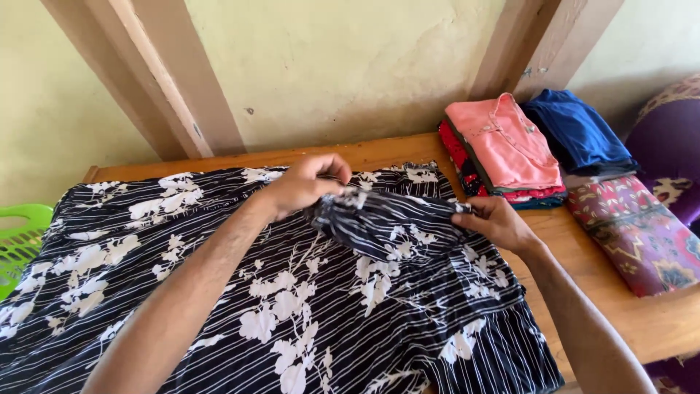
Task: Folding a black and white floral garment on a wooden table and placing it in a stack.
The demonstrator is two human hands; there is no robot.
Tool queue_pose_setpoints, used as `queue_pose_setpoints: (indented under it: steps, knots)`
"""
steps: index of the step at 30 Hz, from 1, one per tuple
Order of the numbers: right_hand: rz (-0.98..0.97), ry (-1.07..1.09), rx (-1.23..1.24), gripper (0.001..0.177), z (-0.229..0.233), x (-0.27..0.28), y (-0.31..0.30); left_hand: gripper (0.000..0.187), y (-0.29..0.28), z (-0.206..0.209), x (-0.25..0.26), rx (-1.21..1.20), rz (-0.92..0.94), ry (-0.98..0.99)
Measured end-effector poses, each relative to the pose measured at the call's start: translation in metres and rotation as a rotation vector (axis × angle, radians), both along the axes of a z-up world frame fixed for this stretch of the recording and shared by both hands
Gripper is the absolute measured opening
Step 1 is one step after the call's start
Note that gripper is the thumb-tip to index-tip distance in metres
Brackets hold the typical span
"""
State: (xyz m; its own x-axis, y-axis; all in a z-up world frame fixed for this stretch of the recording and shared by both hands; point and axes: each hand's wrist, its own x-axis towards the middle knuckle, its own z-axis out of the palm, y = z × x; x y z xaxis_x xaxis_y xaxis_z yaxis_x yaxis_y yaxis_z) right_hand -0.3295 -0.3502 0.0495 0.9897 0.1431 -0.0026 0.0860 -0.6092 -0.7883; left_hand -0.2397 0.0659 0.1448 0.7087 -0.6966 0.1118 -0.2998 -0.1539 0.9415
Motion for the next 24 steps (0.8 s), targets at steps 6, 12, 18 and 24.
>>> queue_pose_setpoints:
  steps: [6,12,18,24]
  knots:
    - [0.027,-0.265,0.066,0.03,0.004,0.036,0.039,0.012,0.044,-0.064,-0.021,0.157,0.077,-0.008]
    - [0.015,-0.079,-0.672,0.051,0.04,0.045,0.106,0.014,0.065,-0.094,-0.056,0.431,0.228,-0.216]
    - [0.03,-0.195,-0.797,0.061,0.032,0.067,0.121,0.014,0.07,-0.107,-0.074,0.332,0.236,-0.133]
    - [0.135,-0.058,-0.738,0.062,0.041,0.078,0.13,0.033,0.067,-0.035,-0.09,0.795,0.28,-0.147]
